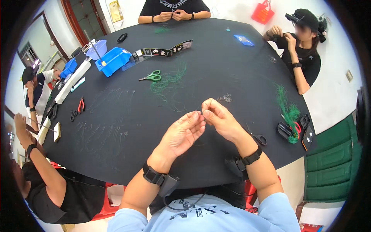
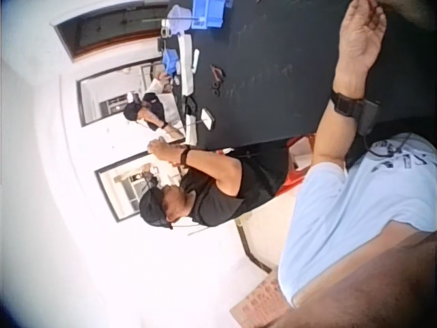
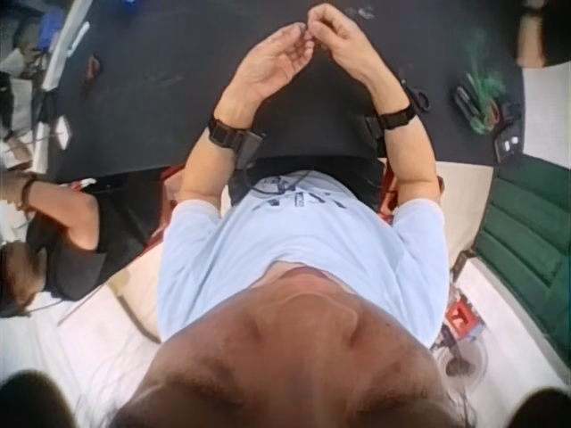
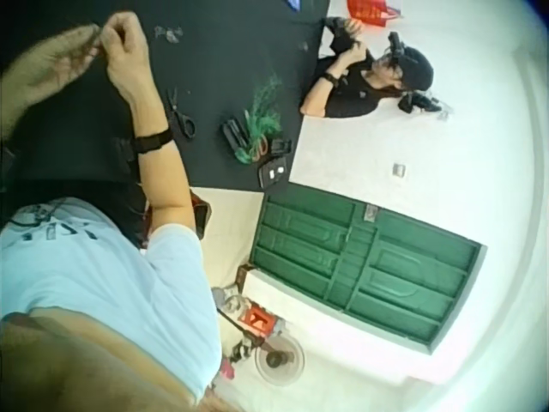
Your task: The person threads small weights and beads onto thin green fishing line by hand, carefully sliding the components into place along the wire. After several pieces are added, the person lays the line onto the table to join the other partially assembled rigs.
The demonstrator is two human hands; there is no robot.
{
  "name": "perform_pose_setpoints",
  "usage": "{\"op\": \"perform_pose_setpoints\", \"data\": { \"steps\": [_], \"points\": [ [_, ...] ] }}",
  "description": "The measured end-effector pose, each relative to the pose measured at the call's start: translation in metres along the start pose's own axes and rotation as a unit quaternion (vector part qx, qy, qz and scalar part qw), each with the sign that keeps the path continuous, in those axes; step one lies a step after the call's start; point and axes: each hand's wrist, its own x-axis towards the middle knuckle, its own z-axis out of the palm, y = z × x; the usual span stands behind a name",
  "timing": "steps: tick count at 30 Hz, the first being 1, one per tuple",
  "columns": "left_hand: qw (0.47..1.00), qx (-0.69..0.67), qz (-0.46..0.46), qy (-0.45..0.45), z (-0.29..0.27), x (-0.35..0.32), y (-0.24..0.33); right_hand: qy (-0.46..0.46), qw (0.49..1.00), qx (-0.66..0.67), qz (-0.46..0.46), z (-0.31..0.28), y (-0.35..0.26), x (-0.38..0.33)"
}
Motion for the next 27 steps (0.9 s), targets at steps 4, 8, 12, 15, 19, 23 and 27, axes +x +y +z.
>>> {"op": "perform_pose_setpoints", "data": {
  "steps": [4,8,12,15,19,23,27],
  "points": [
    [0.998,0.026,0.059,0.022,0.004,-0.002,-0.005,0.043,0.993,-0.059,-0.094,0.01,0.014,0.002],
    [0.983,0.084,0.15,0.063,0.003,0.0,-0.008,0.085,0.99,-0.062,-0.097,0.02,0.021,0.004],
    [0.98,0.099,0.158,0.064,0.004,0.0,-0.006,0.126,0.978,-0.114,-0.119,0.021,0.021,0.003],
    [0.981,0.089,0.16,0.066,0.004,-0.001,-0.005,0.175,0.941,-0.228,-0.179,0.027,0.009,0.0],
    [0.991,0.072,0.107,0.045,0.005,-0.003,0.002,0.159,0.885,-0.334,-0.284,0.02,-0.003,0.001],
    [0.995,0.075,0.058,0.022,0.001,-0.004,0.006,0.122,0.855,-0.377,-0.335,0.015,-0.009,-0.001],
    [0.997,0.053,0.049,0.014,0.002,-0.005,0.007,0.114,0.859,-0.377,-0.328,0.015,-0.008,-0.003]
  ]
}}
